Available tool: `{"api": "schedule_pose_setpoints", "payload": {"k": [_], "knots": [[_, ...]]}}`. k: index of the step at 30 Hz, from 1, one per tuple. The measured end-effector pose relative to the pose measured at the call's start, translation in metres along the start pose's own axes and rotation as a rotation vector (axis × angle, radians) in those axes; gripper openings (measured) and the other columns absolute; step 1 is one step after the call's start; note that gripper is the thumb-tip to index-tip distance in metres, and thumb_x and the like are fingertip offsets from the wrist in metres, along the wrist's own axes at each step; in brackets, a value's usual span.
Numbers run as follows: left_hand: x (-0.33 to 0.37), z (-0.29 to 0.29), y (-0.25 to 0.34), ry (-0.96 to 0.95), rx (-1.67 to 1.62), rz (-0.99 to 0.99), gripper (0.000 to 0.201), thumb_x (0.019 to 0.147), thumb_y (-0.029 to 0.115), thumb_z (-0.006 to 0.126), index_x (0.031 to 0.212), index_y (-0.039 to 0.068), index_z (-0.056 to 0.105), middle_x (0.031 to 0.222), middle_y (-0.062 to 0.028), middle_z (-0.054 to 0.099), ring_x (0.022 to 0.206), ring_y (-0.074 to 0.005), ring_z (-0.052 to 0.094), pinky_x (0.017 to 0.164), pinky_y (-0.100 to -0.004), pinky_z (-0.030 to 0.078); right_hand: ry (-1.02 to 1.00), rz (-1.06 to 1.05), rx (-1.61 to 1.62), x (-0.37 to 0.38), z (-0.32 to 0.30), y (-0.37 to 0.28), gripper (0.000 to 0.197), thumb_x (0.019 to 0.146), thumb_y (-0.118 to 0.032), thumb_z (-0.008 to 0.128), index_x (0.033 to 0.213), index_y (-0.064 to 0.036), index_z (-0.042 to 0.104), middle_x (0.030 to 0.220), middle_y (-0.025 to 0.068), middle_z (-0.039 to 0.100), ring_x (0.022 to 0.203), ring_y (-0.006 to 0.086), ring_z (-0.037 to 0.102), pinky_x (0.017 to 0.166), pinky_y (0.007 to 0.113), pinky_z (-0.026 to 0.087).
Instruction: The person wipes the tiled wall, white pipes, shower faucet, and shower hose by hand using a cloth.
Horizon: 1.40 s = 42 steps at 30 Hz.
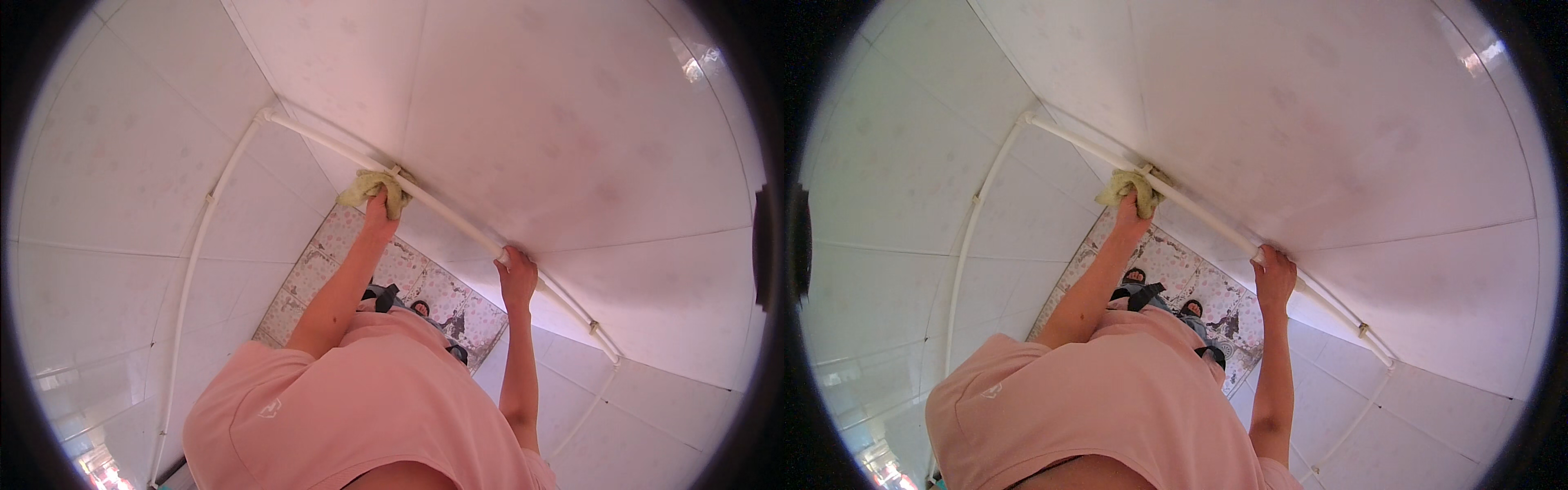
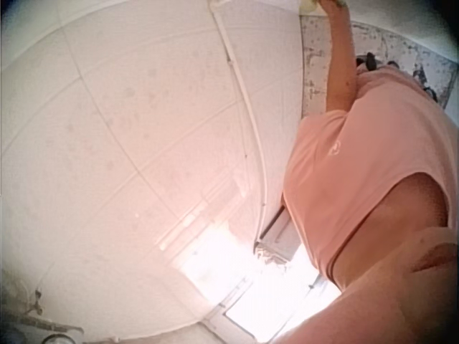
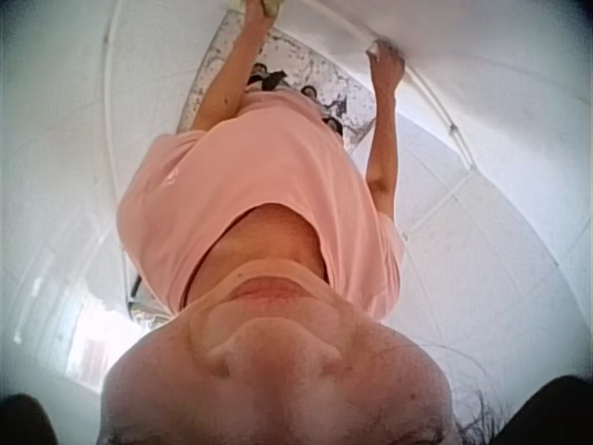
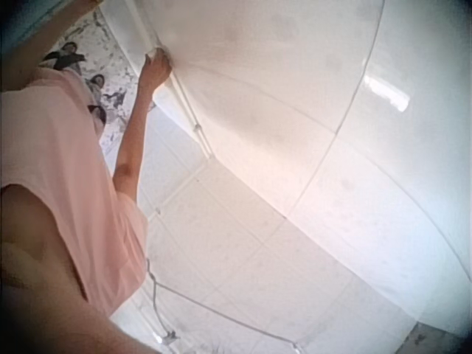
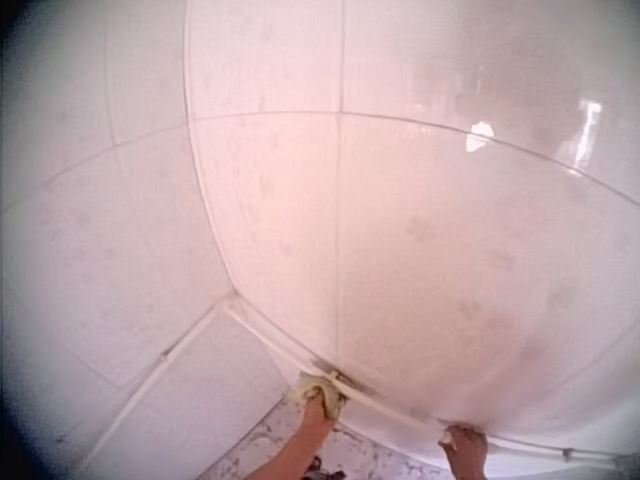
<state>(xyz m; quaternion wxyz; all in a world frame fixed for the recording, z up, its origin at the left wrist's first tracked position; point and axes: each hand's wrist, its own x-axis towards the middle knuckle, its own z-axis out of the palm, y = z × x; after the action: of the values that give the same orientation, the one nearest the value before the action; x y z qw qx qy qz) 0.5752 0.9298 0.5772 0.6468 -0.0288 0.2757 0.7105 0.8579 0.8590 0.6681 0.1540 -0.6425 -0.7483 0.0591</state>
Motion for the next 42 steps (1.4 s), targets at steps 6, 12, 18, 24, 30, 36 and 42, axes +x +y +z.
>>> {"api": "schedule_pose_setpoints", "payload": {"k": [6,12,18,24,30,36,42], "knots": [[-0.01,0.007,-0.001,0.123,-0.056,-0.047,0.025,0.089,0.012,0.042,0.114,0.009,0.042,0.107,-0.0046,0.052,0.097,-0.0171,0.051,0.085,-0.031,0.044,0.008,0.076,-0.032,0.001,-0.003,-0.007,0.033,0.065,-0.015,0.067,0.095,-0.0109,0.055,0.086,0.0082,0.06,0.084,0.0259,0.055,0.074,0.039,0.039],[-0.007,0.011,0.001,0.027,0.088,0.001,0.026,0.086,0.026,0.048,0.107,0.009,0.049,0.101,-0.0046,0.054,0.092,-0.0177,0.052,0.077,-0.03,0.045,-0.006,0.112,0.053,-0.002,-0.003,-0.009,0.034,0.064,-0.013,0.067,0.097,-0.0119,0.056,0.084,0.0078,0.06,0.083,0.0259,0.055,0.074,0.038,0.039],[-0.012,0.066,0.031,0.404,0.647,0.043,0.03,0.081,0.023,0.056,0.103,0.004,0.051,0.093,-0.0063,0.057,0.082,-0.0172,0.057,0.068,-0.0289,0.049,0.045,0.1,0.027,-0.008,0.003,-0.006,0.035,0.064,-0.013,0.067,0.097,-0.0127,0.056,0.084,0.0079,0.06,0.082,0.0254,0.055,0.072,0.038,0.039],[0.01,0.014,0.029,0.101,0.506,0.032,0.029,0.082,0.019,0.053,0.105,0.002,0.05,0.096,-0.0073,0.056,0.084,-0.0184,0.057,0.069,-0.0308,0.05,0.045,0.097,0.043,-0.004,0.01,-0.001,0.036,0.062,-0.014,0.068,0.096,-0.0133,0.057,0.085,0.0083,0.06,0.083,0.026,0.055,0.072,0.038,0.04],[0.005,-0.008,0.013,0.007,0.091,-0.086,0.028,0.089,0.015,0.04,0.116,0.005,0.042,0.113,-0.0076,0.048,0.104,-0.0216,0.048,0.087,-0.0382,0.043,0.069,0.113,0.074,-0.001,0.004,-0.004,0.034,0.063,-0.013,0.068,0.096,-0.0121,0.059,0.088,0.0081,0.061,0.084,0.0253,0.055,0.077,0.037,0.04],[0.014,-0.014,0.009,-0.178,-0.153,-0.218,0.031,0.09,0.022,0.039,0.115,0.006,0.044,0.114,-0.0085,0.049,0.107,-0.0254,0.046,0.092,-0.043,0.039,0.048,0.118,0.093,0.001,0.002,-0.005,0.034,0.062,-0.015,0.068,0.094,-0.0133,0.059,0.089,0.0086,0.061,0.086,0.0261,0.055,0.079,0.038,0.039],[0.003,-0.004,0.011,0.053,0.112,0.003,0.026,0.087,0.008,0.045,0.113,0.008,0.045,0.108,-0.0057,0.051,0.096,-0.0181,0.053,0.08,-0.0312,0.048,0.05,0.113,0.068,-0.001,0.004,-0.007,0.033,0.063,-0.015,0.068,0.095,-0.0132,0.06,0.089,0.0081,0.061,0.086,0.0249,0.056,0.078,0.037,0.039]]}}
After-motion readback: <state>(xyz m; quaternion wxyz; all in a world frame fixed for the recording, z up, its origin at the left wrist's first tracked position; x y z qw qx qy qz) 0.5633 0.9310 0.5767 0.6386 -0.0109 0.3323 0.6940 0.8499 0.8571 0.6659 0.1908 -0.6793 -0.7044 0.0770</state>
